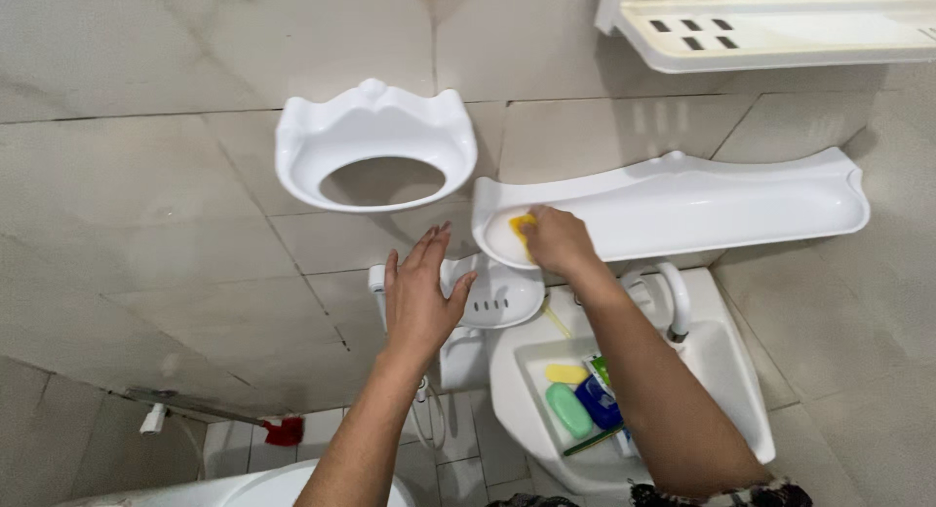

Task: The person wipes several white plastic bathroom accessories mounted on the wall, including a long shelf, a round holder, and a small soap dish, using a yellow sponge. They then rinse a white plastic cup under the faucet and place it into the round holder. Finally, they wipe a blue cleaning bottle and a white deodorant stick before placing them on the shelf.

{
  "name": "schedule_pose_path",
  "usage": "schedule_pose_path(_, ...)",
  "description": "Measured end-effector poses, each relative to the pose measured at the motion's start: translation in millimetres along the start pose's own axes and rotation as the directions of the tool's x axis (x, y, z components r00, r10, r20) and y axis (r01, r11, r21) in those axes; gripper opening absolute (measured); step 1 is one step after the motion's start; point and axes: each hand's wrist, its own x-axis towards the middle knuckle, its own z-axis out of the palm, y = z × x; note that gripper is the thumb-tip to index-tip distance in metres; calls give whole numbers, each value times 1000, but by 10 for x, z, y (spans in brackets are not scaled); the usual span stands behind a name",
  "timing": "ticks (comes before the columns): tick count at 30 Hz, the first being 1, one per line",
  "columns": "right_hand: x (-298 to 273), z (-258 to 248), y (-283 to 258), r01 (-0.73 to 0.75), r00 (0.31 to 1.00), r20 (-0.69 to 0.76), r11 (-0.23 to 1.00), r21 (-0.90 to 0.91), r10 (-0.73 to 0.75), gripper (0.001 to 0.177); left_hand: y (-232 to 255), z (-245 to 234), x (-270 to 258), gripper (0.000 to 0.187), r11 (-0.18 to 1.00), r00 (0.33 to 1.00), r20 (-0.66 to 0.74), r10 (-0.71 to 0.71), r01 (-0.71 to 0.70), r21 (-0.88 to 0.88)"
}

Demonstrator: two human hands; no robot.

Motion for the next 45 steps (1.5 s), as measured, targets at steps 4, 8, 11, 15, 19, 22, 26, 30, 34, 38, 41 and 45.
schedule_pose_path(4, 40, 105, -269, 5, 996, 85, 1000, 16, -6, 37, -150, -190, -138, 70, 1000, 1000, -6, -11, 11, 1)
schedule_pose_path(8, 123, 53, -229, 72, 969, 209, 961, 265, -130, 38, -235, -368, -269, 70, 1000, 1000, -4, -23, 23, 20)
schedule_pose_path(11, 84, -60, -233, -187, 932, 363, 855, 483, -2, 41, -269, -502, -375, 68, 1000, 999, -33, 7, -8, -21)
schedule_pose_path(15, -172, -348, -418, -286, 931, 363, 715, 638, 49, 46, -354, -727, -502, 66, 997, 999, -47, -2, -1, -74)
schedule_pose_path(19, -570, -468, -734, -189, 965, 252, 467, 864, -75, 42, -537, -952, -624, 62, 998, 995, -97, 1, -7, -64)
schedule_pose_path(22, -826, -327, -1006, -213, 942, 289, 364, 907, -170, 31, -654, -1101, -699, 61, 997, 990, -139, 26, -35, -65)
schedule_pose_path(26, -1055, -79, -1362, -317, 902, 384, 304, 898, -197, 39, -756, -1273, -799, 59, 992, 981, -191, 33, -55, -112)
schedule_pose_path(30, -1266, 54, -1665, -408, 843, 411, 85, 909, -348, 47, -835, -1426, -875, 57, 993, 977, -213, 22, -46, -110)
schedule_pose_path(34, -1409, 181, -1917, -444, 802, 397, -1, 896, -446, 37, -925, -1549, -929, 58, 994, 981, -193, 2, -22, -103)
schedule_pose_path(38, -1416, 270, -2085, -328, 796, 344, 123, 937, -498, 54, -1015, -1644, -997, 59, 991, 976, -218, 2, -31, -130)
schedule_pose_path(41, -1371, 290, -2194, -283, 794, 299, 114, 952, -529, 45, -1064, -1695, -1013, 59, 992, 974, -227, 6, -34, -120)
schedule_pose_path(45, -1302, 341, -2364, -262, 841, 330, 211, 942, -429, 28, -1140, -1752, -1026, 60, 997, 982, -191, -11, -5, -83)
